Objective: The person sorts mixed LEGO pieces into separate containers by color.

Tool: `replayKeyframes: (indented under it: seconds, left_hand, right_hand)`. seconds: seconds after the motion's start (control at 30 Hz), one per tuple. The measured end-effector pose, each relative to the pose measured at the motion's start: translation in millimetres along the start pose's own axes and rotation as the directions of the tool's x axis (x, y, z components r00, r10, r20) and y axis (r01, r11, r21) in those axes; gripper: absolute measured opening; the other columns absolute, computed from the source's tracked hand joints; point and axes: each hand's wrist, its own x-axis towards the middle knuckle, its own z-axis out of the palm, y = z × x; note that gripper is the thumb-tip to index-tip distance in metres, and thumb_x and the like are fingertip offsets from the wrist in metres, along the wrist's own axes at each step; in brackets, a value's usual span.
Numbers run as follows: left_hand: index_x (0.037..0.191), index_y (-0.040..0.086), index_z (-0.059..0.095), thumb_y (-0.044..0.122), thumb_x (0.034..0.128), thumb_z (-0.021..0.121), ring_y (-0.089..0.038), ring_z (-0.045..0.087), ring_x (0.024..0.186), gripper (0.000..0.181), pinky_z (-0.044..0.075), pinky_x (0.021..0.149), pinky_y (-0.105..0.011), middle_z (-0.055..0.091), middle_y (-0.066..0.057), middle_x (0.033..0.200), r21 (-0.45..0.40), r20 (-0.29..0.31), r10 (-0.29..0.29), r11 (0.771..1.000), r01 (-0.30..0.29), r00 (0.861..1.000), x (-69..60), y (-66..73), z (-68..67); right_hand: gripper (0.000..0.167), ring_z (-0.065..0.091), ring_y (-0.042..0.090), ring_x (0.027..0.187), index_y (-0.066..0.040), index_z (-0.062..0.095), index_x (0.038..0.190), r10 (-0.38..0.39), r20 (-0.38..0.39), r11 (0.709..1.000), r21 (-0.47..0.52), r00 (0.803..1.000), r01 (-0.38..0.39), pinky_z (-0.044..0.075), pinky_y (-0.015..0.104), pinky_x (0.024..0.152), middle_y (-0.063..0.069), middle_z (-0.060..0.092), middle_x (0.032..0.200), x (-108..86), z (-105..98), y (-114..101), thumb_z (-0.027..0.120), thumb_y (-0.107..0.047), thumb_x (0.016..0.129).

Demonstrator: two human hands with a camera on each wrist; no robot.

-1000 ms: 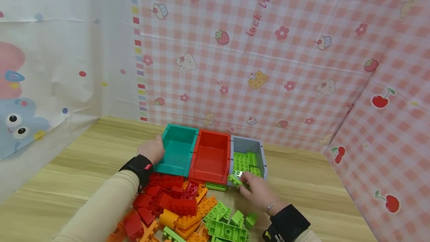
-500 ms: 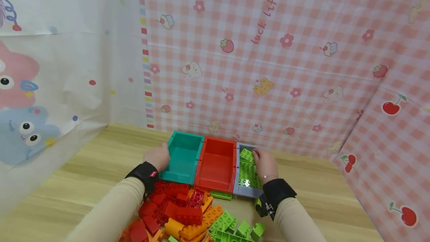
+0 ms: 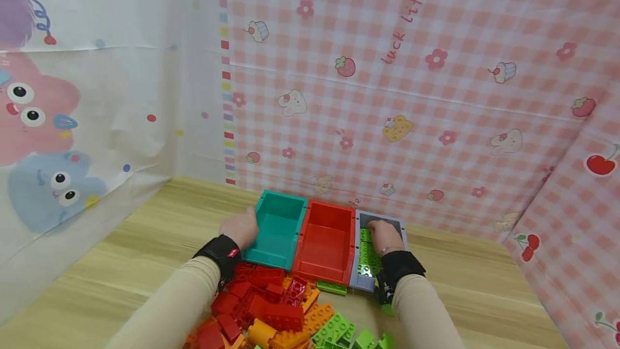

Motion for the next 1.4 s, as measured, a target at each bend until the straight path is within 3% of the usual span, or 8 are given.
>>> replayKeyframes:
  seconds: [0.17,0.37,0.6,0.77,0.87,1.0,1.13,1.4]
  left_hand:
    - [0.131,0.0,0.042,0.012,0.0976,0.04,-0.031,0.064,0.07,0.036,0.048,0.058,-0.046,0.066,-0.018,0.083,-0.006,0.01,-0.001,1.0,0.001,1.0,-2.5,1.9,-2.1]
    - [0.127,-0.001,0.044,0.013,0.0976,0.04,-0.032,0.064,0.072,0.033,0.048,0.06,-0.047,0.066,-0.018,0.084,-0.028,0.009,0.0,1.0,0.001,1.0,-1.7,-0.9,-2.7]
    - [0.125,-0.002,0.044,0.012,0.0963,0.041,-0.033,0.064,0.072,0.032,0.049,0.059,-0.048,0.065,-0.019,0.082,-0.081,0.01,-0.006,0.997,0.007,1.0,-1.3,1.5,-7.3]
    - [0.127,-0.002,0.043,0.012,0.0965,0.041,-0.033,0.063,0.071,0.034,0.049,0.06,-0.047,0.064,-0.019,0.08,-0.085,0.033,-0.009,0.996,0.011,0.999,-2.9,2.2,-10.3]
    - [0.129,-0.003,0.041,0.012,0.0967,0.04,-0.033,0.062,0.068,0.036,0.049,0.059,-0.046,0.063,-0.019,0.076,-0.077,0.055,-0.005,0.997,0.009,0.998,-4.5,2.3,-9.0]
    - [0.132,-0.003,0.04,0.01,0.097,0.039,-0.032,0.062,0.067,0.037,0.048,0.059,-0.046,0.063,-0.019,0.076,-0.067,0.058,-0.006,0.998,0.01,0.998,-3.7,-0.5,-8.7]
    - [0.132,-0.003,0.039,0.01,0.097,0.038,-0.032,0.062,0.068,0.038,0.048,0.059,-0.046,0.064,-0.02,0.079,-0.06,0.054,-0.011,0.998,0.014,0.999,-2.6,-2.5,-9.0]
    - [0.122,-0.004,0.045,0.011,0.0978,0.037,-0.034,0.063,0.073,0.029,0.049,0.063,-0.047,0.065,-0.022,0.086,-0.067,0.025,0.007,0.998,-0.005,1.0,-4.5,3.4,-8.6]
  right_hand:
    - [0.029,0.056,0.038,0.103,0.003,0.064,0.113,-0.01,0.085,0.998,-0.056,0.996,0.015,0.044,0.049,0.087,0.023,0.06,0.11,-2.1,8.3,4.5,0.044,0.002,0.093]
    - [0.036,0.054,0.04,0.105,0.007,0.055,0.124,-0.077,0.098,0.992,-0.091,0.992,0.086,0.043,0.049,0.088,0.026,0.055,0.112,-8.2,12.1,3.9,0.045,0.006,0.089]
    - [0.045,0.046,0.041,0.118,0.009,0.042,0.132,-0.2,0.005,0.98,-0.012,0.98,0.2,0.038,0.051,0.094,0.029,0.045,0.129,-28.0,-1.0,-4.9,0.05,0.005,0.089]
    - [0.029,0.058,0.025,0.1,-0.002,0.058,0.119,-0.253,-0.054,0.964,0.075,0.966,0.256,0.048,0.041,0.083,0.013,0.058,0.113,-55.6,-8.2,-14.0,0.056,-0.002,0.09]
    - [0.014,0.057,0.011,0.079,-0.01,0.066,0.102,-0.354,-0.049,0.928,0.108,0.934,0.357,0.049,0.03,0.068,0.0,0.062,0.094,-76.9,-10.1,-19.6,0.06,-0.007,0.09]
    - [0.01,0.053,0.003,0.073,-0.012,0.067,0.098,-0.511,0.112,0.857,0.141,0.852,0.495,0.047,0.025,0.064,-0.007,0.062,0.086,-92.7,-8.0,-29.7,0.061,-0.011,0.09]
    - [0.011,0.052,0.002,0.07,-0.012,0.067,0.097,-0.515,0.304,0.856,0.152,0.801,0.493,0.044,0.024,0.064,-0.009,0.061,0.082,-96.2,-1.4,-40.8,0.058,-0.01,0.091]
    - [0.017,0.042,0.005,0.054,-0.019,0.06,0.071,-0.387,0.337,0.912,0.001,0.858,0.411,0.037,0.025,0.052,-0.014,0.046,0.06,-105.9,3.1,-52.1,0.066,-0.026,0.086]
